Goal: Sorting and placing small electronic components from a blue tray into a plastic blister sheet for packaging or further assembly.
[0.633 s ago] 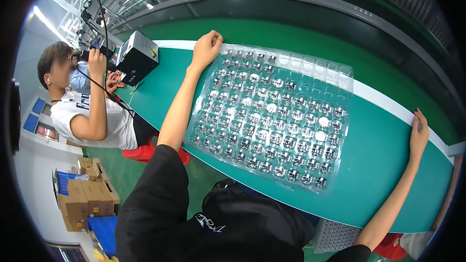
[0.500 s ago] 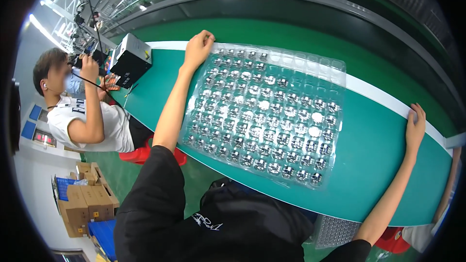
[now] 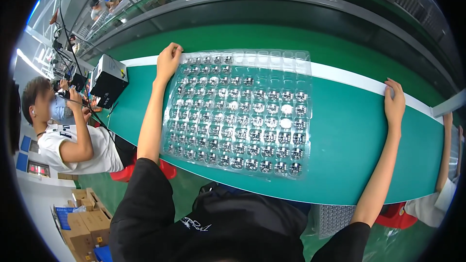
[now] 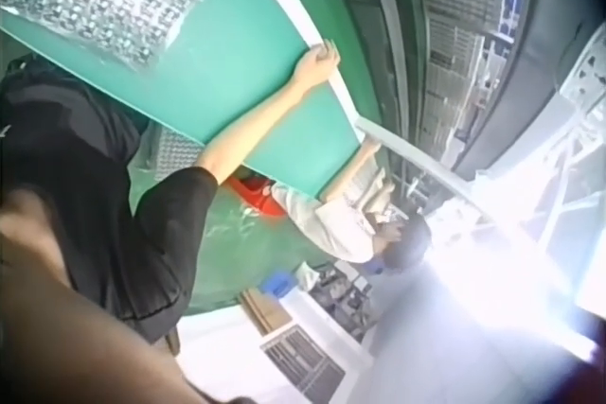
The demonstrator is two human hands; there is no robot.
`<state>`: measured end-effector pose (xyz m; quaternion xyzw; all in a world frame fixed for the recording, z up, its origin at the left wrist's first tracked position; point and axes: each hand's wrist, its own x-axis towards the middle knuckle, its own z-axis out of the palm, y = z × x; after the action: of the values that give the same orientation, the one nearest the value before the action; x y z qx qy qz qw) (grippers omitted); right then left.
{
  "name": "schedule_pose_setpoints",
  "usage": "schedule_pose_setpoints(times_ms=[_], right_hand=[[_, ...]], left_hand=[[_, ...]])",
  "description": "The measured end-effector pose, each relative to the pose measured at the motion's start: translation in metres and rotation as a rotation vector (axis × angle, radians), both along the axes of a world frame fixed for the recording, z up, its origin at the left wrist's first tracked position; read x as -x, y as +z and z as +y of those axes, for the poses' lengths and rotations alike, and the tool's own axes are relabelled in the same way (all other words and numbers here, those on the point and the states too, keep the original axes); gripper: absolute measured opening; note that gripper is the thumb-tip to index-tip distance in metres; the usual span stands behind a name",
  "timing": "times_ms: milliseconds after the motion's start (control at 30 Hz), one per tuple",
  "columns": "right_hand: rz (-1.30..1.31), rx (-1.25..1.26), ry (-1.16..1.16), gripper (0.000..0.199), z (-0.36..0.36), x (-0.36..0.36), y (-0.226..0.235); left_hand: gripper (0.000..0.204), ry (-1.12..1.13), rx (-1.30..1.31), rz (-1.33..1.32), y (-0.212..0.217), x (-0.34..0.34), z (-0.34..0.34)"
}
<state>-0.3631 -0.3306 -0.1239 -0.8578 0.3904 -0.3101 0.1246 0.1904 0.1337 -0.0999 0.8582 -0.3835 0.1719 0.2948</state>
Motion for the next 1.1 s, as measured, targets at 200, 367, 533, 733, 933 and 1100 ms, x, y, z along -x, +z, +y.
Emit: schedule_pose_setpoints(times_ms=[200, 367, 533, 733, 933, 1100], right_hand=[[-0.037, -0.017, 0.042, 0.024, 0.002, -0.004, -0.001], [-0.055, -0.051, 0.025, 0.027, 0.008, -0.004, 0.000], [0.040, 0.168, -0.136, 0.035, 0.001, 0.005, -0.004], [0.100, 0.169, -0.072, 0.034, 0.016, -0.019, 0.004], [0.092, 0.186, -0.100, 0.031, 0.021, -0.013, 0.007], [0.066, 0.148, -0.089, 0.031, 0.025, -0.016, 0.007]], left_hand=[[0.020, -0.003, -0.011, 0.004, 0.001, -0.003, 0.003], [0.020, 0.006, -0.008, 0.005, 0.005, -0.001, 0.003], [0.024, -0.097, 0.059, -0.094, -0.010, -0.014, -0.005], [0.024, -0.062, -0.023, 0.009, -0.002, -0.017, 0.007], [0.024, -0.059, -0.018, 0.031, -0.011, -0.020, 0.002], [0.023, -0.075, -0.014, 0.043, -0.012, -0.031, 0.010]])
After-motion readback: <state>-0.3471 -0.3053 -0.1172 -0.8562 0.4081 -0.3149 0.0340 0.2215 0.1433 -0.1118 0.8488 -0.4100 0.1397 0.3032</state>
